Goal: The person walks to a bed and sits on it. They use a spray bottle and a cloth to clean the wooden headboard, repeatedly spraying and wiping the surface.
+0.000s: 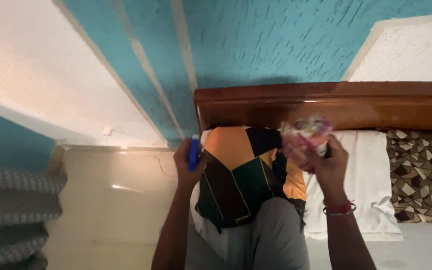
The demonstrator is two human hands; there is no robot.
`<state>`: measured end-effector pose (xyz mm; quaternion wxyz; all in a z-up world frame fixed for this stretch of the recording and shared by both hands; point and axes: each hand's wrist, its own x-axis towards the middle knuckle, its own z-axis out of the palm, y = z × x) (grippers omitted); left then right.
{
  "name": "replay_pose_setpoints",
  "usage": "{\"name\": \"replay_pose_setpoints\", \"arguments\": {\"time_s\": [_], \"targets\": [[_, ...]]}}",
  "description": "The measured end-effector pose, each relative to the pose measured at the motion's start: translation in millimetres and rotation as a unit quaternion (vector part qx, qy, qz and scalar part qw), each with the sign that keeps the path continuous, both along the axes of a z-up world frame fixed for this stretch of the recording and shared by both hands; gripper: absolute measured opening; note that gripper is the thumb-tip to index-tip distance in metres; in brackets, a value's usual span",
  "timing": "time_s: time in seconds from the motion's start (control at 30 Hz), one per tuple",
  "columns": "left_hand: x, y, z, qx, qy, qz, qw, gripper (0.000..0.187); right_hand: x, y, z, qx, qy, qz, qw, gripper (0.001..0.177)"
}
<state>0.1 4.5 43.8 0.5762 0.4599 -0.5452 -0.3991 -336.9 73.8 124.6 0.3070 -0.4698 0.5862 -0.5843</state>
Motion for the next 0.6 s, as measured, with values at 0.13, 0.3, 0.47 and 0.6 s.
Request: {"name": "replay_pose_setpoints", "arguments": {"time_s": [0.13, 0.3, 0.47, 0.6], "targets": [[-17, -4, -13, 0.015, -0.020, -0.034, 0.999, 0.024, 13, 11, 11, -0.046, -0.062, -0.013, 0.997, 0.018], [-62, -6, -50, -0.028, 0.001, 0.016, 0.999, 0.034, 42, 10, -15, -0.005, -0.077, -0.020, 0.997, 0.023], [-74, -11, -51, -0.035, -0.116, 0.018, 0.993, 0.035, 70, 8, -39, -0.030, -0.012, 0.009, 0.999, 0.030], [-61, -18, -46, -0.031, -0.077, 0.022, 0.996, 0.032, 86, 4, -51, 0.006, -0.040, 0.013, 0.999, 0.032]]}}
